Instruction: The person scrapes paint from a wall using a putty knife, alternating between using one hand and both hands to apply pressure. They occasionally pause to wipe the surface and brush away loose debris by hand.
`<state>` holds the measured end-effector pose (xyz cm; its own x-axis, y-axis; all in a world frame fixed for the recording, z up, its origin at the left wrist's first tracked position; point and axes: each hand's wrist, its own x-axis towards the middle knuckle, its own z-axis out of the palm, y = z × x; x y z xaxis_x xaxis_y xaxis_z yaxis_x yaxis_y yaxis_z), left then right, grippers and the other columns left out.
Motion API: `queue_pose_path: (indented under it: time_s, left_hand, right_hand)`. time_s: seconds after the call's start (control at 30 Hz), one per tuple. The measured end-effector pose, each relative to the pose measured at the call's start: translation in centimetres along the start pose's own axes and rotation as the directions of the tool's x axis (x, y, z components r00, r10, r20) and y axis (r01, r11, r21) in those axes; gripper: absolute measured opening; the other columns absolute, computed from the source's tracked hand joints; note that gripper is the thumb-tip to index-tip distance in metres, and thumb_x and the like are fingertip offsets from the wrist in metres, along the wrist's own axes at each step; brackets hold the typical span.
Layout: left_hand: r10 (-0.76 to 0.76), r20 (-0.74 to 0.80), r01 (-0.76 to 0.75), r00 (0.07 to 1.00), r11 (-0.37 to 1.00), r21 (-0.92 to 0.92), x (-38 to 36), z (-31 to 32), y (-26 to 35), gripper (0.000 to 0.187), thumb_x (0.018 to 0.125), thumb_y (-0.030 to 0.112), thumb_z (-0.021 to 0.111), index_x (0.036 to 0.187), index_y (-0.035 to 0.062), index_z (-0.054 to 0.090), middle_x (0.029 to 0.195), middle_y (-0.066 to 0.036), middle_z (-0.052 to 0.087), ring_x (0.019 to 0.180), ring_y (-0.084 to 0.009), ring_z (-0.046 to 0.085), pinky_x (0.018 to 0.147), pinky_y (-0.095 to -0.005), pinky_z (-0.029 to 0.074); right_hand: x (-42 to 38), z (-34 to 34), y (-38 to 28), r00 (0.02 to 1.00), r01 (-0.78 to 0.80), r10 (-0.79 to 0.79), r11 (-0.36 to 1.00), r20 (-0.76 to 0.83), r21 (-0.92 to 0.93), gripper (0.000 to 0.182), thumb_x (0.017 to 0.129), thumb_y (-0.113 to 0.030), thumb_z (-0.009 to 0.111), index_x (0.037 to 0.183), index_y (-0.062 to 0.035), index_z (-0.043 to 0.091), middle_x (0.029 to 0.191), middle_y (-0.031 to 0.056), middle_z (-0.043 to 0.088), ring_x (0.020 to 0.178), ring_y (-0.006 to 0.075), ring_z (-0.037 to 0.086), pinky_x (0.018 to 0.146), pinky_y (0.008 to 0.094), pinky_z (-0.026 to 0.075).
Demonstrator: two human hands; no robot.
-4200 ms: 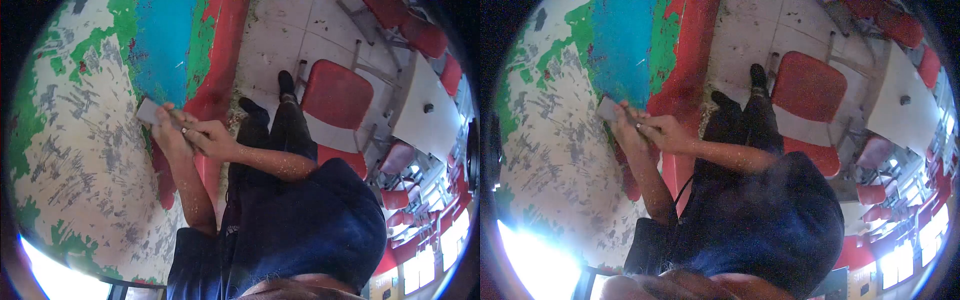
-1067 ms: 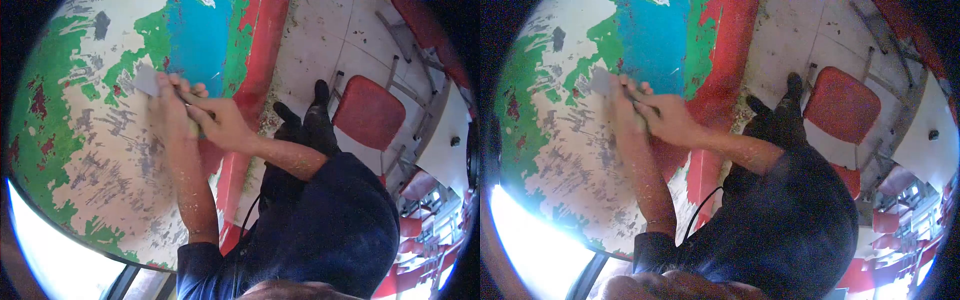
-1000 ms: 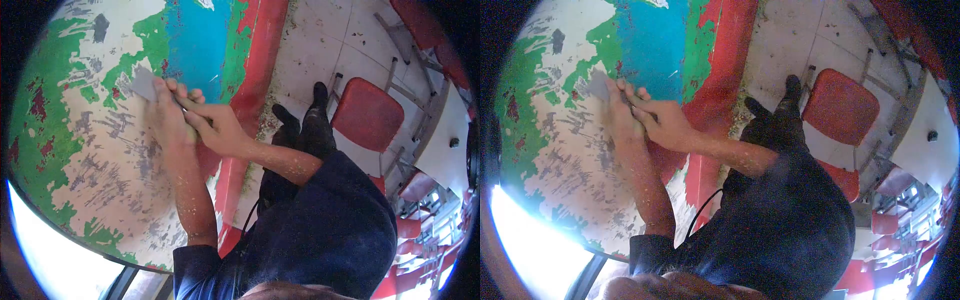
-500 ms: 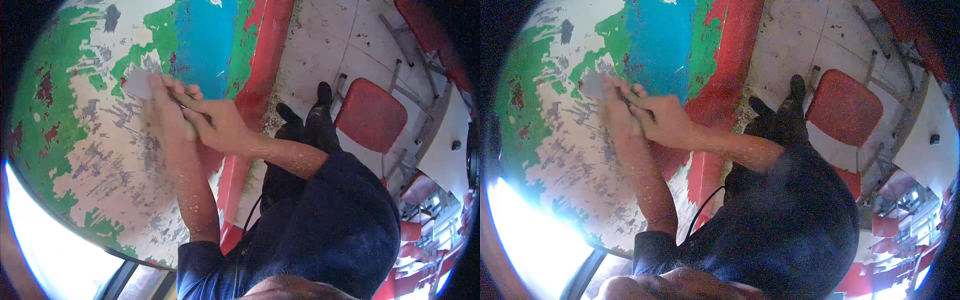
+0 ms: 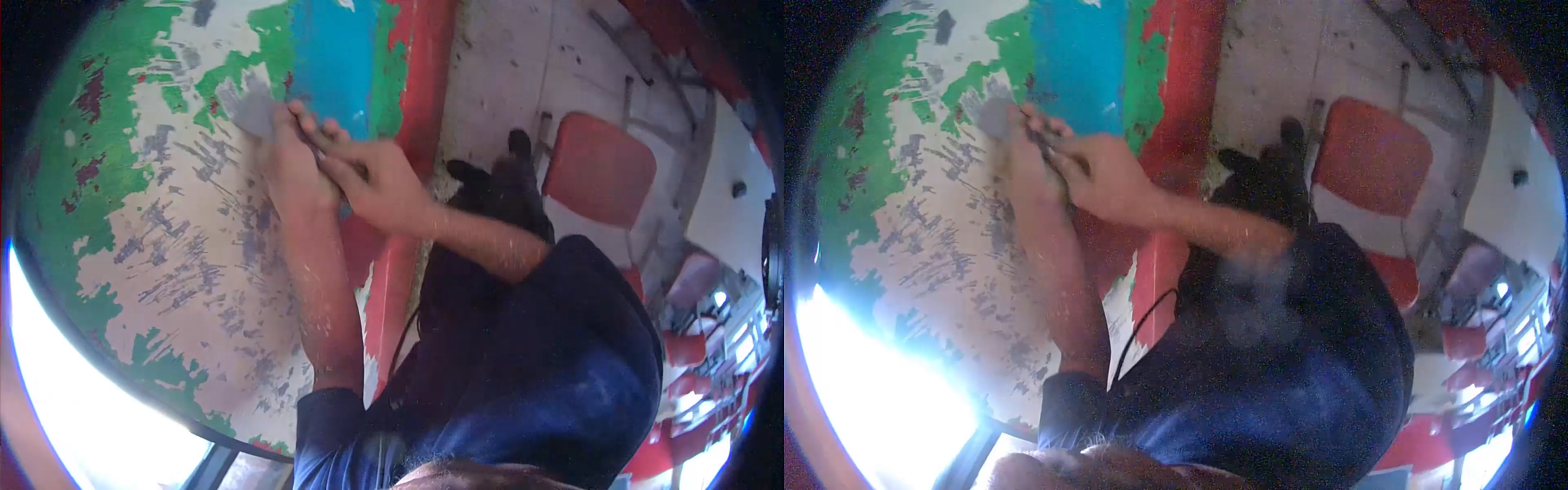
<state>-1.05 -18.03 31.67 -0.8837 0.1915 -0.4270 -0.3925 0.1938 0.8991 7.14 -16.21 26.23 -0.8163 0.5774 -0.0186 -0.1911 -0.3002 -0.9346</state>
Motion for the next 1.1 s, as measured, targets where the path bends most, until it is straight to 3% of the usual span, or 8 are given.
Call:
queue_pose_path:
  time_s: [0.07,0.17,0.27,0.37,0.47,0.57,0.97,1.1]
  left_hand:
    - [0.046,0.091,-0.041,0.995,0.998,-0.055,1.1,0.5,0.8,0.028,0.097,0.031,0.037,0.086,0.006,0.045,0.067,-0.002,0.043,0.06,-0.0174,0.048,0.056,-0.0342,0.045]
    - [-0.039,0.062,0.041,0.997,0.999,-0.022,0.4,-0.4,0.0,0.026,0.098,0.029,0.034,0.086,0.009,0.044,0.068,0.001,0.041,0.065,-0.0153,0.044,0.062,-0.0315,0.042]
    - [-0.107,-0.056,0.103,0.993,0.993,-0.064,0.3,-0.6,-0.5,0.028,0.097,0.035,0.035,0.086,0.012,0.044,0.065,0.001,0.037,0.065,-0.0163,0.046,0.06,-0.0306,0.042]
    - [-0.004,-0.043,0.005,0.999,1.0,0.025,1.0,0.8,1.7,0.026,0.097,0.034,0.036,0.086,0.0118,0.044,0.064,0.001,0.036,0.063,-0.017,0.046,0.059,-0.0318,0.042]
    - [-0.127,-0.097,0.12,0.987,0.99,-0.069,-0.2,-0.6,0.2,0.026,0.097,0.033,0.038,0.085,0.0114,0.044,0.064,0.001,0.037,0.062,-0.0171,0.046,0.059,-0.0329,0.043]
    - [-0.117,-0.169,0.11,0.979,0.993,-0.051,0.2,-0.1,-0.1,0.025,0.097,0.032,0.039,0.085,0.0113,0.044,0.064,0.001,0.038,0.06,-0.0173,0.046,0.058,-0.0337,0.044]
    - [-0.108,-0.122,0.092,0.987,0.987,-0.132,0.3,0.2,-0.5,0.027,0.097,0.033,0.038,0.084,0.0103,0.045,0.064,0.001,0.038,0.061,-0.0171,0.047,0.06,-0.0353,0.045]
    - [-0.101,-0.119,0.101,0.988,0.995,-0.008,0.3,0.6,0.2,0.026,0.097,0.031,0.038,0.084,0.0093,0.045,0.064,0.0,0.038,0.06,-0.016,0.047,0.059,-0.034,0.045]
  right_hand:
    - [1.5,-1.0,-1.4,0.998,-0.025,0.03,0.994,0.052,-0.105,0.031,0.089,-0.011,0.048,0.119,-0.0033,0.054,0.066,0.0067,0.055,0.063,0.0077,0.044,0.057,0.0269,0.041]
    - [0.1,-0.9,-0.1,0.99,-0.099,0.094,0.994,0.101,0.04,0.03,0.089,-0.012,0.051,0.117,-0.0026,0.055,0.067,0.0121,0.057,0.06,0.0086,0.044,0.056,0.0282,0.041]
    - [-0.2,0.0,2.0,0.996,0.088,-0.088,0.996,0.005,0.01,0.028,0.088,-0.013,0.052,0.114,-0.003,0.058,0.064,0.0161,0.053,0.057,0.0086,0.043,0.054,0.0292,0.042]
    - [2.0,-0.4,0.1,0.994,-0.052,0.05,0.999,0.099,0.016,0.026,0.084,-0.016,0.053,0.106,-0.006,0.062,0.082,0.0251,0.057,0.071,0.0373,0.06,0.062,0.0384,0.046]
    - [0.2,-1.2,-0.6,0.987,-0.105,0.102,0.994,0.123,0.017,0.027,0.083,-0.015,0.053,0.107,-0.0053,0.062,0.081,0.0238,0.058,0.071,0.0378,0.059,0.062,0.039,0.046]
    - [0.8,-1.5,0.3,0.988,-0.058,0.068,0.996,0.142,-0.071,0.031,0.086,-0.009,0.054,0.117,-0.0071,0.057,0.063,0.0158,0.048,0.057,0.007,0.043,0.053,0.0269,0.042]
    - [1.0,-2.5,-0.8,0.97,-0.149,0.14,0.988,0.198,0.034,0.031,0.089,-0.009,0.05,0.119,-0.0055,0.055,0.064,0.0045,0.045,0.063,0.0044,0.041,0.057,0.0233,0.039]
    - [1.0,-1.9,1.1,0.969,-0.152,0.134,0.986,0.206,0.073,0.033,0.09,-0.01,0.05,0.122,-0.0069,0.053,0.067,0.0033,0.049,0.063,0.0041,0.041,0.058,0.0226,0.04]
